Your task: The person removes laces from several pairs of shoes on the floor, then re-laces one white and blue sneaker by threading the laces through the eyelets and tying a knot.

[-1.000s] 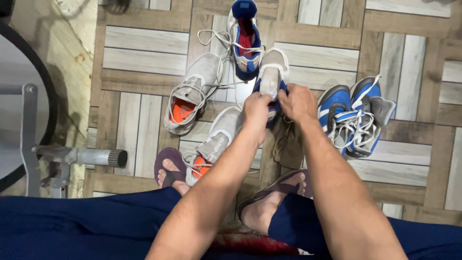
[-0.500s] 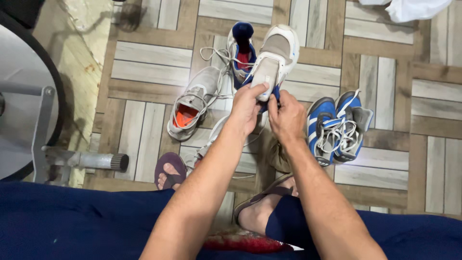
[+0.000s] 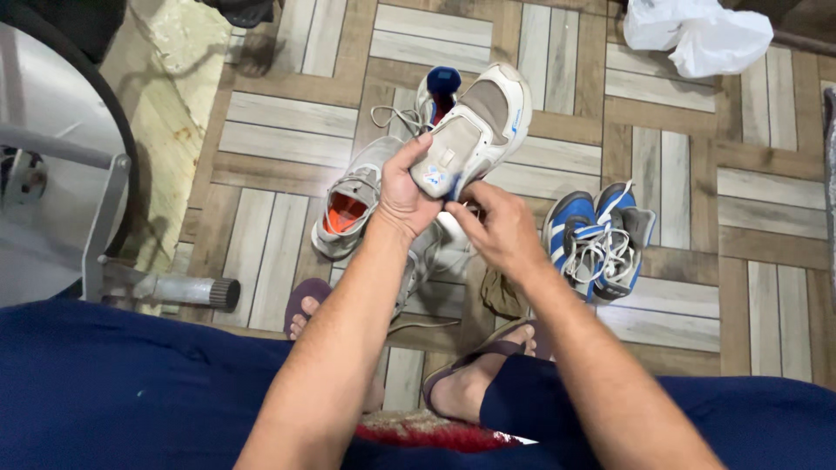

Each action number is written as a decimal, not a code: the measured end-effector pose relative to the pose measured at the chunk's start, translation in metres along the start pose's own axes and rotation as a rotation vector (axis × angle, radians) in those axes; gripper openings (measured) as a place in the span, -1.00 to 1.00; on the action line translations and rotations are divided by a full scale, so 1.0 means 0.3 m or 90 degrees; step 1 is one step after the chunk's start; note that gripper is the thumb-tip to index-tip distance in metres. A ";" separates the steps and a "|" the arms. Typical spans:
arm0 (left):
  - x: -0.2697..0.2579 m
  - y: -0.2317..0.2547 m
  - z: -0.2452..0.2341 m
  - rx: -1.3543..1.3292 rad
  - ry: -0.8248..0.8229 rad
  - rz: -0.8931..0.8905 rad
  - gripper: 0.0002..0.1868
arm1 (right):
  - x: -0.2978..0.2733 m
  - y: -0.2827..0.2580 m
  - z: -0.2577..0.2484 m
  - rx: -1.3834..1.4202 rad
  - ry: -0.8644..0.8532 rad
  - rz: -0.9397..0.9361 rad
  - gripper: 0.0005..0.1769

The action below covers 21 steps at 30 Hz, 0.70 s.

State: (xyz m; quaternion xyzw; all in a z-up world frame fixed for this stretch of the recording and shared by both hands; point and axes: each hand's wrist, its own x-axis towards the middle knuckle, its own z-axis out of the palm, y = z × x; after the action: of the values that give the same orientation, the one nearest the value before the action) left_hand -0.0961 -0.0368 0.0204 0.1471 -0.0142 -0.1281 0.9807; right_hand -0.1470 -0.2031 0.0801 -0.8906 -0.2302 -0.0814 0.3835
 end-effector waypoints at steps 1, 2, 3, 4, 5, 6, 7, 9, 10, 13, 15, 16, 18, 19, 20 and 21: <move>-0.002 0.005 0.004 -0.020 -0.016 -0.004 -0.50 | 0.005 0.006 -0.028 0.034 -0.041 0.009 -0.77; -0.003 0.013 0.007 -0.039 -0.032 -0.008 -0.50 | 0.012 0.014 -0.057 0.068 -0.081 0.018 -0.75; -0.005 0.017 0.010 -0.059 -0.049 -0.012 -0.49 | 0.019 0.022 -0.089 0.072 -0.097 0.023 -0.79; -0.011 0.018 0.014 -0.065 -0.042 -0.015 -0.48 | 0.029 0.029 -0.121 0.076 -0.113 0.027 -0.81; -0.007 0.023 0.022 -0.068 -0.038 -0.019 -0.48 | 0.046 0.033 -0.152 0.079 -0.125 0.030 -0.82; -0.002 0.027 0.031 -0.072 -0.034 -0.022 -0.47 | 0.061 0.035 -0.185 0.118 -0.110 0.078 -0.82; -0.003 0.027 0.039 -0.067 -0.038 -0.032 -0.46 | 0.072 0.033 -0.221 0.157 -0.095 0.128 -0.81; -0.005 0.022 0.055 -0.057 -0.047 -0.054 -0.45 | 0.092 0.024 -0.279 0.222 -0.059 0.174 -0.81; -0.009 0.016 0.063 -0.049 -0.042 -0.058 -0.46 | 0.102 0.017 -0.301 0.248 -0.037 0.172 -0.82; -0.016 -0.024 0.090 -0.032 -0.033 -0.069 -0.46 | 0.100 -0.007 -0.321 0.298 0.041 0.173 -0.81; -0.030 -0.046 0.096 -0.026 -0.021 -0.067 -0.45 | 0.087 -0.017 -0.307 0.322 0.084 0.168 -0.84; -0.032 -0.054 0.096 -0.020 -0.027 -0.068 -0.46 | 0.076 -0.021 -0.288 0.334 0.101 0.162 -0.87; -0.059 -0.077 0.086 -0.012 -0.032 -0.072 -0.46 | 0.040 -0.024 -0.250 0.304 0.130 0.151 -0.91; -0.064 -0.088 0.085 -0.017 -0.025 -0.071 -0.46 | 0.028 -0.023 -0.238 0.258 0.147 0.140 -0.91; -0.074 -0.101 0.085 -0.023 -0.018 -0.070 -0.46 | 0.016 -0.022 -0.231 0.211 0.164 0.130 -0.91; -0.073 -0.108 0.088 -0.027 -0.015 -0.068 -0.46 | 0.012 -0.020 -0.232 0.160 0.176 0.097 -0.91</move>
State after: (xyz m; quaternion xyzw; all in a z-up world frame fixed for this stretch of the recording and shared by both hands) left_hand -0.1269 -0.0685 0.0364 0.1257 -0.0150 -0.1822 0.9751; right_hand -0.1446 -0.2484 0.1331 -0.8307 -0.1159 -0.1445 0.5250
